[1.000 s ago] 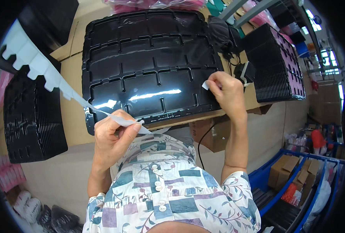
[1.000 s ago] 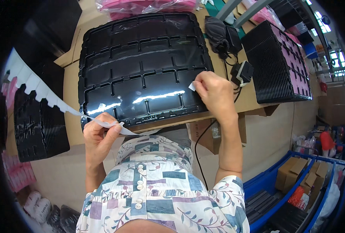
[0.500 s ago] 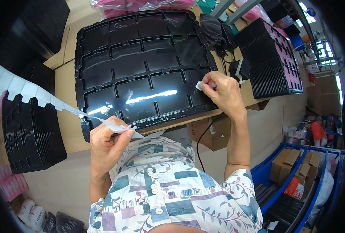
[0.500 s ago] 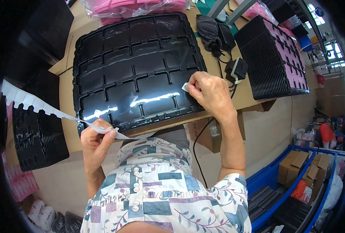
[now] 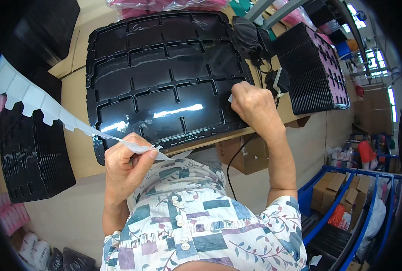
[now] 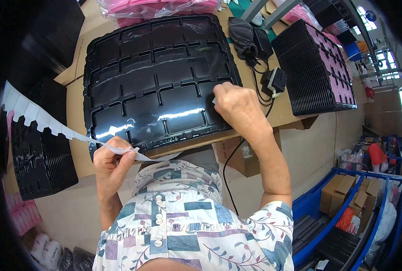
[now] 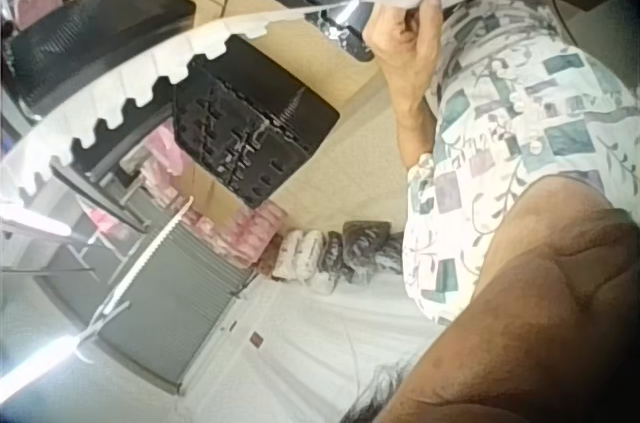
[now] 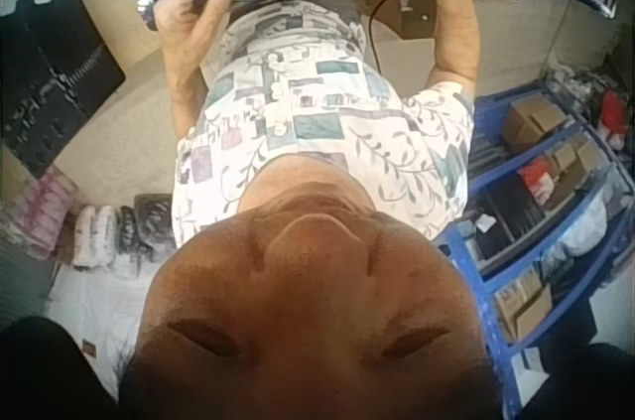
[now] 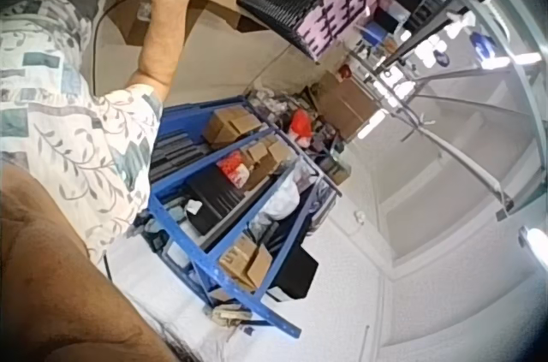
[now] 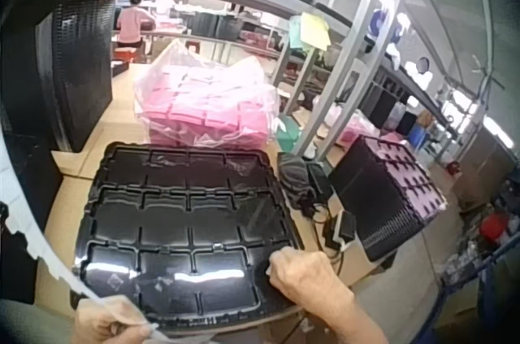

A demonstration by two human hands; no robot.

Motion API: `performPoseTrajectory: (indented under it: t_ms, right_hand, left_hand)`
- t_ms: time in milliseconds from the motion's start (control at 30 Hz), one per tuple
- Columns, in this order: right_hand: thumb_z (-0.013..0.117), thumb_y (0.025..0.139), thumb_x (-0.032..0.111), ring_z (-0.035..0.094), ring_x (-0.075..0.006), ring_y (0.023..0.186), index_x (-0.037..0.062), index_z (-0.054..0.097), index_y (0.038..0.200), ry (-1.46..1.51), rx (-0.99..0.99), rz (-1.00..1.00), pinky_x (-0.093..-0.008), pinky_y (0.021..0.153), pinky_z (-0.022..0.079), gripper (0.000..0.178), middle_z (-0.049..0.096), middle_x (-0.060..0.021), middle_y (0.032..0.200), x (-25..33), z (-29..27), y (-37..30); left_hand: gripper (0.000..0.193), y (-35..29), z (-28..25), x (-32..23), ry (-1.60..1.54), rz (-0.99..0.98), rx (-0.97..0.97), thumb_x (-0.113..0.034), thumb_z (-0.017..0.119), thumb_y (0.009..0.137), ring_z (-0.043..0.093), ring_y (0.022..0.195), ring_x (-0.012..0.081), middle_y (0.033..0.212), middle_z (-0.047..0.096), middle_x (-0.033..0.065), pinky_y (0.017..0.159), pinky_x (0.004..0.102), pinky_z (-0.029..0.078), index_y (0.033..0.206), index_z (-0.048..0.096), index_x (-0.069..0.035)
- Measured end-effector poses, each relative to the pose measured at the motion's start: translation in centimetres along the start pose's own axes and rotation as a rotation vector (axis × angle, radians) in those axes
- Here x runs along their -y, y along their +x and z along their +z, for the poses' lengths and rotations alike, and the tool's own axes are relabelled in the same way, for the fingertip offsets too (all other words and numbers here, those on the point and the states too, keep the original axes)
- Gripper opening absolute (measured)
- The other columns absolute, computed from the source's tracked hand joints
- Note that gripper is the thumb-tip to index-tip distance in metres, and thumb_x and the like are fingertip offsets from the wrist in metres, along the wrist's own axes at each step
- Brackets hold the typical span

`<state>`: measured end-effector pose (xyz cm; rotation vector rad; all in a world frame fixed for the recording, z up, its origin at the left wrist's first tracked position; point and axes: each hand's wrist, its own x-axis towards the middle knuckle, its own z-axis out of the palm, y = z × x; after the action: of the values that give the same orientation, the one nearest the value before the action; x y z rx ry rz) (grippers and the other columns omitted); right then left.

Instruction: The person assembles black plastic trays by hand, adding pink foam inserts into them.

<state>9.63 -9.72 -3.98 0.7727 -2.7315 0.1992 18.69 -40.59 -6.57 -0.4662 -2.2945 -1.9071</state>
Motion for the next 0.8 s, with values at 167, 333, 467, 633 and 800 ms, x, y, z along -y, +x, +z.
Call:
performPoseTrajectory:
  t_ms: [167, 333, 467, 633, 800]
  right_hand:
    - [0.065, 0.074, 0.001, 0.063, -0.0306, 0.059, 0.0031, 0.051, 0.073, 0.024, -0.045, -0.065, -0.038, 0.052, 0.052, 0.014, 0.058, -0.012, 0.065, -0.9, 0.1, 0.2]
    - [0.063, 0.077, 0.002, 0.061, -0.0302, 0.058, 0.0016, 0.054, 0.075, 0.267, 0.014, -0.053, -0.036, 0.053, 0.049, 0.01, 0.059, -0.0143, 0.068, 0.2, -0.3, -0.1]
    - [0.061, 0.087, 0.005, 0.049, -0.0044, 0.058, 0.0031, 0.056, 0.08, 0.996, -0.179, 0.349, -0.0206, 0.049, 0.04, 0.008, 0.058, -0.0038, 0.071, -1.9, -1.7, -2.3]
    - [0.056, 0.091, 0.003, 0.039, -0.0003, 0.051, 0.0033, 0.049, 0.083, 1.912, -0.21, 0.445, -0.0142, 0.041, 0.029, 0.01, 0.06, -0.0126, 0.086, 0.9, -0.1, -3.8]
    - [0.055, 0.095, 0.005, 0.031, 0.0003, 0.049, 0.0024, 0.053, 0.101, 2.091, 0.137, 0.438, -0.0144, 0.041, 0.026, 0.007, 0.054, -0.0044, 0.079, 6.8, 0.0, -1.2]
  left_hand:
    - [0.009, 0.1, 0.1, 0.3, 0.026, 0.05, 0.003, 0.002, 0.072, 0.081, 0.05, 0.057, 0.0088, 0.077, 0.065, 0.0067, 0.048, 0.0222, 0.034, 0.083, 0.064, 0.0]
    - [0.009, 0.1, -0.2, -0.1, 0.053, 0.015, 0.017, 0.003, 0.071, 0.082, 0.051, 0.058, 0.009, 0.075, 0.063, 0.0059, 0.049, 0.0227, 0.035, 0.084, 0.063, 0.001]
    - [0.004, 0.2, -0.6, -0.4, -0.059, -0.066, 0.031, 0.005, 0.065, 0.087, 0.051, 0.06, 0.0075, 0.077, 0.061, 0.0048, 0.053, 0.0206, 0.039, 0.089, 0.064, 0.002]
    - [0.01, 1.1, -0.1, -1.7, -0.318, -0.268, -0.011, 0.005, 0.059, 0.092, 0.054, 0.066, 0.0038, 0.087, 0.063, 0.0023, 0.055, 0.0177, 0.042, 0.1, 0.064, 0.003]
    - [0.026, 3.0, 2.0, -2.8, -0.469, -0.416, -0.009, 0.003, 0.062, 0.09, 0.059, 0.062, 0.0054, 0.088, 0.065, 0.0054, 0.05, 0.0174, 0.045, 0.114, 0.053, 0.003]
